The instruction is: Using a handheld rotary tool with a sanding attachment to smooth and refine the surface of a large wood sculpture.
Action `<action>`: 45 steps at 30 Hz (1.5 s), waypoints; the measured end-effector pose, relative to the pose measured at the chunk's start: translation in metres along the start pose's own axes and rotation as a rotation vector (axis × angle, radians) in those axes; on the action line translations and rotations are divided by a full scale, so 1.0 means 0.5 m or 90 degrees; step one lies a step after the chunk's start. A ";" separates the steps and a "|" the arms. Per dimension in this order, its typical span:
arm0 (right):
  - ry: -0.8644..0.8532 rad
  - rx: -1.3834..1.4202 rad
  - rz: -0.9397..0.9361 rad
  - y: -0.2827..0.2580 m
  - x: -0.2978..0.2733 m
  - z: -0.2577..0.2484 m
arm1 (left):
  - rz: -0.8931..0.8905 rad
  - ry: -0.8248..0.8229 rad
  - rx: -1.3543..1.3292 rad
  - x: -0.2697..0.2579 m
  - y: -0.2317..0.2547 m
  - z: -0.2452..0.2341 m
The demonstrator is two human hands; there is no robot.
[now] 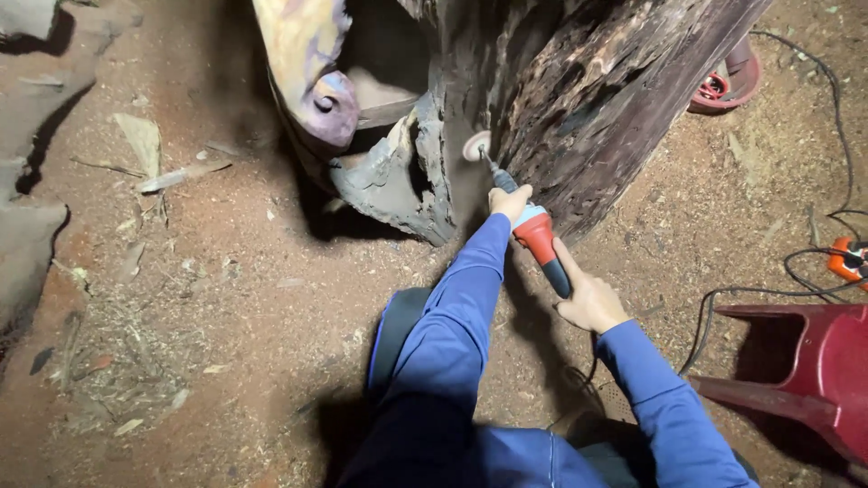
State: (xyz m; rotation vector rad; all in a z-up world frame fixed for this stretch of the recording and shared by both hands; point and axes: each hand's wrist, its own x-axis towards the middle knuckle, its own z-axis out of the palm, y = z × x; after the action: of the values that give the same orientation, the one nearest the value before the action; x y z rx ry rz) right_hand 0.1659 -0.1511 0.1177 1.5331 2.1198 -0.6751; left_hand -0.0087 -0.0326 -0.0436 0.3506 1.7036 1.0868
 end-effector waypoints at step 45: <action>0.067 -0.039 0.053 0.055 -0.018 0.117 | -0.008 -0.080 -0.043 -0.005 -0.121 0.060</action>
State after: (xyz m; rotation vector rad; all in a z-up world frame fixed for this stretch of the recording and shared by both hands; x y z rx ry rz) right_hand 0.1983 -0.1861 0.0736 1.6449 2.1186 -0.5058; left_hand 0.0343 -0.0527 -0.0914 0.3573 1.5523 1.0879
